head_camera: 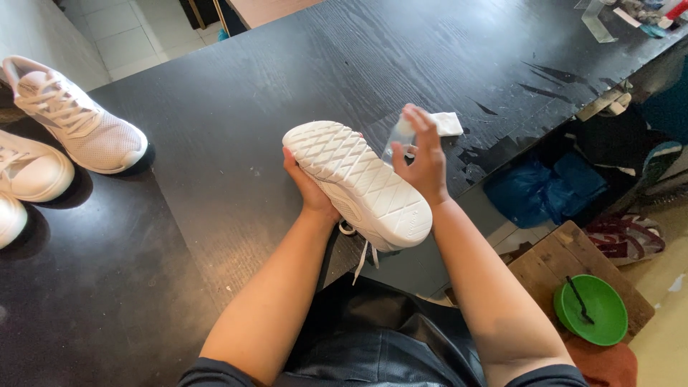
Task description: Cleaning shoe soles with a brush and liquid, then inserting insoles into sneakers.
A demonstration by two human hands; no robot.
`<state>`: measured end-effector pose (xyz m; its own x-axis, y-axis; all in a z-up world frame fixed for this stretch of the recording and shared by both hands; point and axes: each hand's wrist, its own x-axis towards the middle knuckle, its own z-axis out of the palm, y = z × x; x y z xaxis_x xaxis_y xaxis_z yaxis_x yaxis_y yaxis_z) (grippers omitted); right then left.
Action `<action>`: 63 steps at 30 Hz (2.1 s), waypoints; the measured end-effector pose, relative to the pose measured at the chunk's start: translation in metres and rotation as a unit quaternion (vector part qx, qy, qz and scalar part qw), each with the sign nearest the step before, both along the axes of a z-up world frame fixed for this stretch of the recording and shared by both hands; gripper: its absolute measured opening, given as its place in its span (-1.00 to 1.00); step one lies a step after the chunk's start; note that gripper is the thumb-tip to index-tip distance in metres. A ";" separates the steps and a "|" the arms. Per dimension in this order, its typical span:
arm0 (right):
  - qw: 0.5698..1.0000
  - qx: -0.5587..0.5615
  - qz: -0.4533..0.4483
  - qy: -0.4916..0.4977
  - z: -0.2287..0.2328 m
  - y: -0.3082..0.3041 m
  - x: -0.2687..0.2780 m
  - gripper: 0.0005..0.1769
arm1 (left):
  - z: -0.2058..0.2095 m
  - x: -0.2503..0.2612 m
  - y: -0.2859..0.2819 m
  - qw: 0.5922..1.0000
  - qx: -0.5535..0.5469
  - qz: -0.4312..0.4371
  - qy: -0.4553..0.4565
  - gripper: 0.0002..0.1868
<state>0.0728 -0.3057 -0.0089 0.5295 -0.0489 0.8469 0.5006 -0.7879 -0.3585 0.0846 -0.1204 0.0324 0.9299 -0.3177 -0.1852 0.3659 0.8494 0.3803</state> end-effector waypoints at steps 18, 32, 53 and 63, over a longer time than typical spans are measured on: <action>0.879 0.463 0.043 0.108 0.029 -0.007 -0.017 -0.45 | -0.016 0.009 0.010 0.992 -0.047 -0.084 -0.078 0.12; 0.998 -0.048 -0.045 0.010 0.024 -0.004 -0.021 -0.58 | -0.010 0.007 0.012 0.995 -0.025 -0.077 -0.053 0.11; 0.998 -0.010 -0.060 0.025 0.083 -0.004 -0.038 -0.85 | -0.013 0.010 0.013 0.992 -0.009 -0.121 -0.031 0.17; 0.997 -0.022 -0.075 -0.014 0.103 0.010 -0.051 -0.88 | -0.020 0.007 0.009 0.989 -0.013 -0.143 -0.031 0.16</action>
